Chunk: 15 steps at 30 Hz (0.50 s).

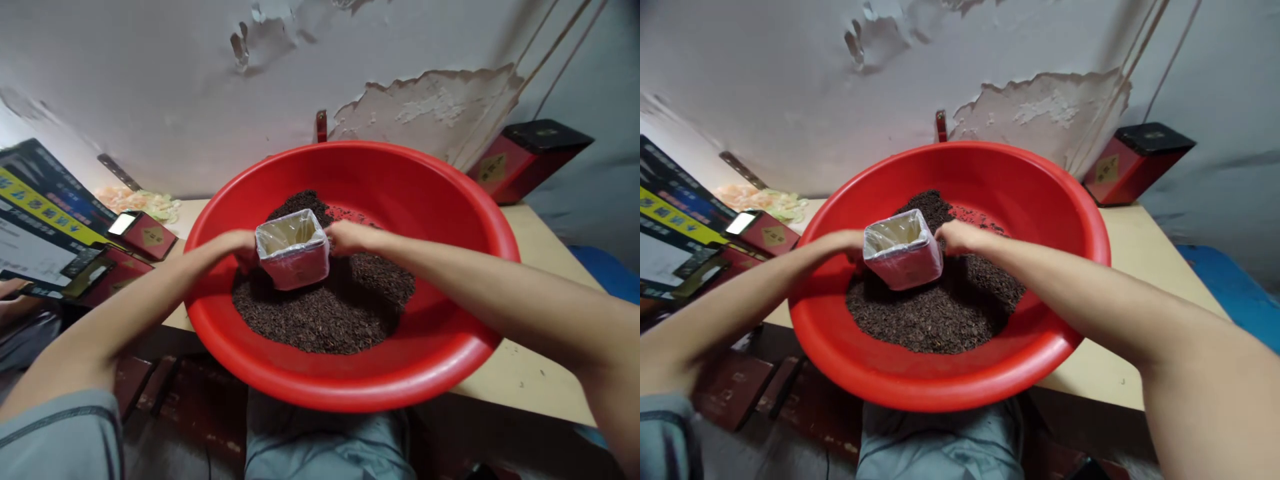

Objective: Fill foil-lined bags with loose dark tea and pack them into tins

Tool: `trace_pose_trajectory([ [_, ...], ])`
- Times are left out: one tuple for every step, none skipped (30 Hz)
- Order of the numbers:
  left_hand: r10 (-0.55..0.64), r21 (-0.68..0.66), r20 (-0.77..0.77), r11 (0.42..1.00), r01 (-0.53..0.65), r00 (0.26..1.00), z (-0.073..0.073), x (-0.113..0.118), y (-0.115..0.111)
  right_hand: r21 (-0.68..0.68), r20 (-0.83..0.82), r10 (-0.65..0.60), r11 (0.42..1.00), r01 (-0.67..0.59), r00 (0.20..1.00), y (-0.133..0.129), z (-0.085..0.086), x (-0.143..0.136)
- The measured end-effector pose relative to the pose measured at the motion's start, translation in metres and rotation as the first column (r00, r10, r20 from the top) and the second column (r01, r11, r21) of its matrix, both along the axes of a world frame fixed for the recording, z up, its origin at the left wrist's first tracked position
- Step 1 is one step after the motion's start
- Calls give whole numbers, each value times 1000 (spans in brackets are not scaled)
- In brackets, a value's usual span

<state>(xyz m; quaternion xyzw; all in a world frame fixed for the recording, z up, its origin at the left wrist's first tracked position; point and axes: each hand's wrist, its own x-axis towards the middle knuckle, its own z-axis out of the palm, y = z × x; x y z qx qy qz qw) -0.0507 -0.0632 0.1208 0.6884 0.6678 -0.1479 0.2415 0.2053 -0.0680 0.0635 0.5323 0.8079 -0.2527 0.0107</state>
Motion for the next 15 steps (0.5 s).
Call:
trace_pose_trajectory([
  [-25,53,-1,998,25,1000,13,2,13,102,62,-37,994,30,997,11,4,12],
  [-28,94,-1,995,28,1000,24,4,26,171,103,-125,980,106,987,21,6,24],
  [-27,133,17,991,24,1000,33,7,37,233,143,-200,959,163,969,30,7,35],
  [-29,222,77,975,11,997,38,10,46,245,180,-252,948,205,951,36,6,45],
  [-49,346,151,938,-6,987,40,13,52,214,213,-283,948,238,935,40,4,51],
  [-86,457,191,889,-11,978,39,15,54,144,246,-289,955,260,925,41,0,55],
  [-128,555,204,832,-7,970,34,17,55,41,267,-278,960,277,923,39,-5,56],
  [-165,622,189,783,12,968,28,18,53,-75,277,-263,953,294,924,35,-11,53],
  [-192,651,152,758,48,970,21,17,51,-183,276,-253,933,309,927,30,-16,48],
  [-210,651,112,754,88,971,14,16,50,-269,265,-246,910,316,932,26,-22,42],
  [-225,631,79,766,126,971,7,14,49,-333,245,-238,890,312,940,21,-27,35],
  [-243,603,56,782,161,968,0,12,49,-379,219,-225,877,295,949,18,-31,29],
  [-263,577,40,794,193,964,-5,10,51,-408,193,-208,872,271,959,16,-35,24],
  [-286,557,28,800,223,958,-8,9,53,-422,174,-188,873,245,967,15,-39,20],
  [-309,543,22,802,248,951,-10,9,55,-427,153,-162,879,213,975,15,-43,18],
])
